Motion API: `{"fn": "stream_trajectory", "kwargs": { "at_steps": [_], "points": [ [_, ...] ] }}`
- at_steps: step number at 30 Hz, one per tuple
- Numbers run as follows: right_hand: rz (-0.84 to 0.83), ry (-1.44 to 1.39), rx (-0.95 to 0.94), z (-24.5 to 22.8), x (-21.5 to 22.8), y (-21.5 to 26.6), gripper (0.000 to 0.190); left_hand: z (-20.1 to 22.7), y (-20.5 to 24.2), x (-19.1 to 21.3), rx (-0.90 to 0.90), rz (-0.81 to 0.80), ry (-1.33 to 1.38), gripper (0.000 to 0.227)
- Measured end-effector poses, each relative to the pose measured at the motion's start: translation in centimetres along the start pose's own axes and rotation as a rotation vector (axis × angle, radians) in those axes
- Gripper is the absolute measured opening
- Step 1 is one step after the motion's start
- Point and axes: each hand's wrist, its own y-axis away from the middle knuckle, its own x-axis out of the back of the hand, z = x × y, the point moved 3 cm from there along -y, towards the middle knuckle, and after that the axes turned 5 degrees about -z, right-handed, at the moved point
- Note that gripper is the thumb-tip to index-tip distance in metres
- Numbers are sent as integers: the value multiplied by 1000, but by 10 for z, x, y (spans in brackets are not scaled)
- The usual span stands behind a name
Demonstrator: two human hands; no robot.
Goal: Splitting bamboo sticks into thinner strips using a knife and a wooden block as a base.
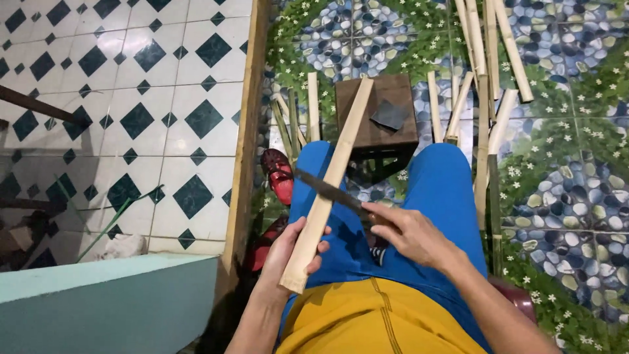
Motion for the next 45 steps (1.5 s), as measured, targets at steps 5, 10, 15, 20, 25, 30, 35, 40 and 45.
{"fn": "stream_trajectory", "kwargs": {
  "at_steps": [5,10,15,20,25,30,35,40,45],
  "points": [
    [61,34,-2,14,1,-13,55,-2,1,-1,34,41,-7,50],
    [4,-5,0,9,0,-5,58,-1,1,2,26,66,-11,52],
    [88,56,-100,11,6,-9,56,0,-5,4,10,83,-1,53],
    [48,-9,59,-35,-1,16,49,-1,-7,19,6,127,205,31],
    [-104,-47,61,-60,-12,27,52,-1,1,6,-45,141,228,28],
    [-8,-9,24,-41,-5,19,55,-2,-4,26,12,116,209,27],
    [-80,-86,-23,-51,-7,27,54,2,2,19,62,139,173,26],
    [71,30,39,-25,-1,14,52,4,-8,31,47,115,108,33],
    [9,16,10,-49,-6,32,54,13,10,14,-29,128,16,42]
  ]
}}
